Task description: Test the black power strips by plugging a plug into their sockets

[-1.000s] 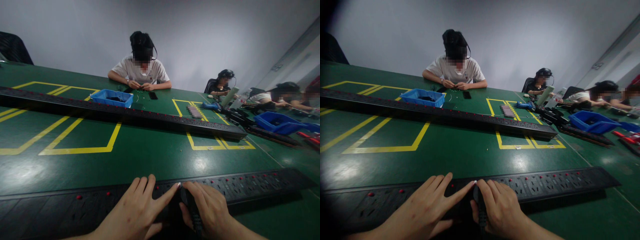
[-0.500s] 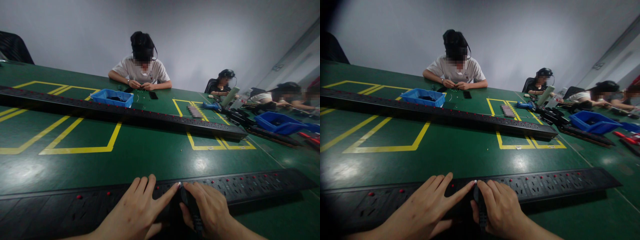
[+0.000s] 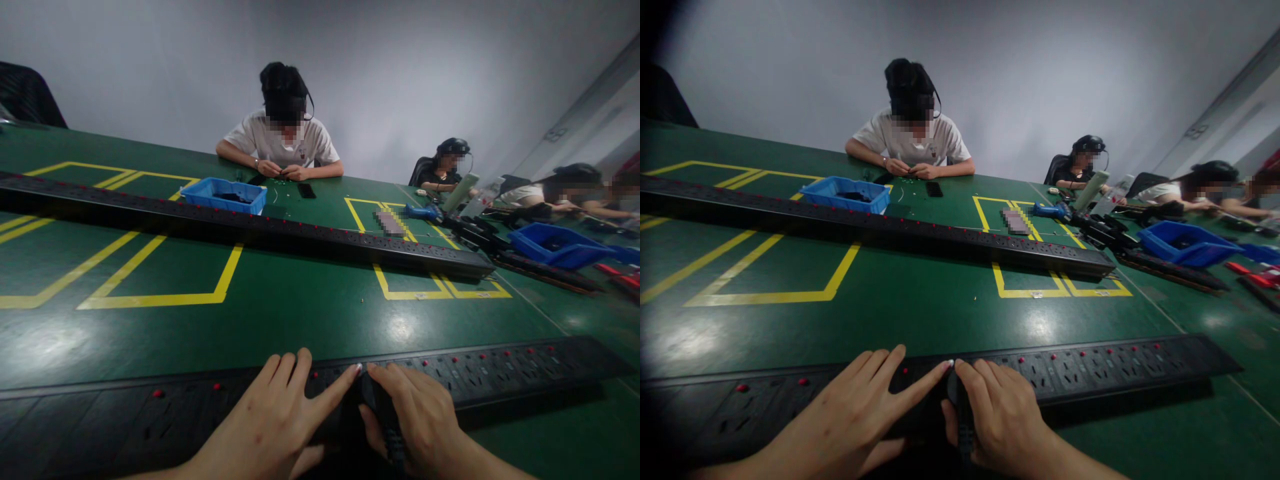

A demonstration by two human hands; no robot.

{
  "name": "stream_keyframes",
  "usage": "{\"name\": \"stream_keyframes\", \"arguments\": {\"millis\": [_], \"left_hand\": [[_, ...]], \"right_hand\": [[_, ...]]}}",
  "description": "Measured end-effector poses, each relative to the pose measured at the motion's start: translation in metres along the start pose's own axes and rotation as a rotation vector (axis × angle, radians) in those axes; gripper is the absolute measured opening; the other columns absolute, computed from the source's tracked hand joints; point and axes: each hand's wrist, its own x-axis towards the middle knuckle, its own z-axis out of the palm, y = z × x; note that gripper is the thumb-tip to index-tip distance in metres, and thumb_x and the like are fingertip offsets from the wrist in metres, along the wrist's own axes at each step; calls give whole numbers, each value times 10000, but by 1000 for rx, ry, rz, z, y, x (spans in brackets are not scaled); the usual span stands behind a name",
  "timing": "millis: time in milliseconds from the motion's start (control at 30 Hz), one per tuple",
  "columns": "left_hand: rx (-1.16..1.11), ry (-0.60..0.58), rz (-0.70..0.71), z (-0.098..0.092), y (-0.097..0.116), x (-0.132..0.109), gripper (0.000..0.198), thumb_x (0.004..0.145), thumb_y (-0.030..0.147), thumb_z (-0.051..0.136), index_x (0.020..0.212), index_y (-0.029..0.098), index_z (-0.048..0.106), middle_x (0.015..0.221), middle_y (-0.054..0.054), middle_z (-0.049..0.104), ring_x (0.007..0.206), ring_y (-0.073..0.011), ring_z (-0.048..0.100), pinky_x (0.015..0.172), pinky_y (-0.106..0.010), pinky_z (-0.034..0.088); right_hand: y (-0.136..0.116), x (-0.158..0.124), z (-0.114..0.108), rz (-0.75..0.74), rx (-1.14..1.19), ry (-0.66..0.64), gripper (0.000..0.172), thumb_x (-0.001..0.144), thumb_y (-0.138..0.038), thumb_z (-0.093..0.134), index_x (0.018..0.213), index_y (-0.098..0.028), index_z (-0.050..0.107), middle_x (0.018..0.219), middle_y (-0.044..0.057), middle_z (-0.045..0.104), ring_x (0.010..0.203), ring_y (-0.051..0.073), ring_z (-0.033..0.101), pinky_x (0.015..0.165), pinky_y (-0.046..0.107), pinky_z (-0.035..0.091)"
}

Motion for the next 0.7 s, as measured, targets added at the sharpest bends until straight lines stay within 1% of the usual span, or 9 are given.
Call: {"name": "stream_keyframes", "arguments": {"millis": [167,433,700], "left_hand": [[4,2,-11,1,0,-1,1051,679,457,658,1384,242,-91,1165,-262,493,983,-377,539,760,-500,442],[-10,-4,-23,-1,0,0,1040,675,463,659,1384,271,-77,1162,-226,494,981,-357,535,763,-482,439],[-15,8,-13,-1,0,-1,1040,669,406,677,1390,249,-56,1165,-260,492,990,-388,527,753,-506,432]], "right_hand": [[1,0,0,-4,7,0,275,764,-243,465,999,-105,497,731,70,628,603,173,603,524,276,492],[0,1,-1,-2,13,6,273,769,-248,466,997,-106,511,735,66,632,614,162,607,536,262,489],[0,0,1,8,16,9,277,769,-256,464,1003,-115,511,730,61,632,606,154,606,538,255,492]]}}
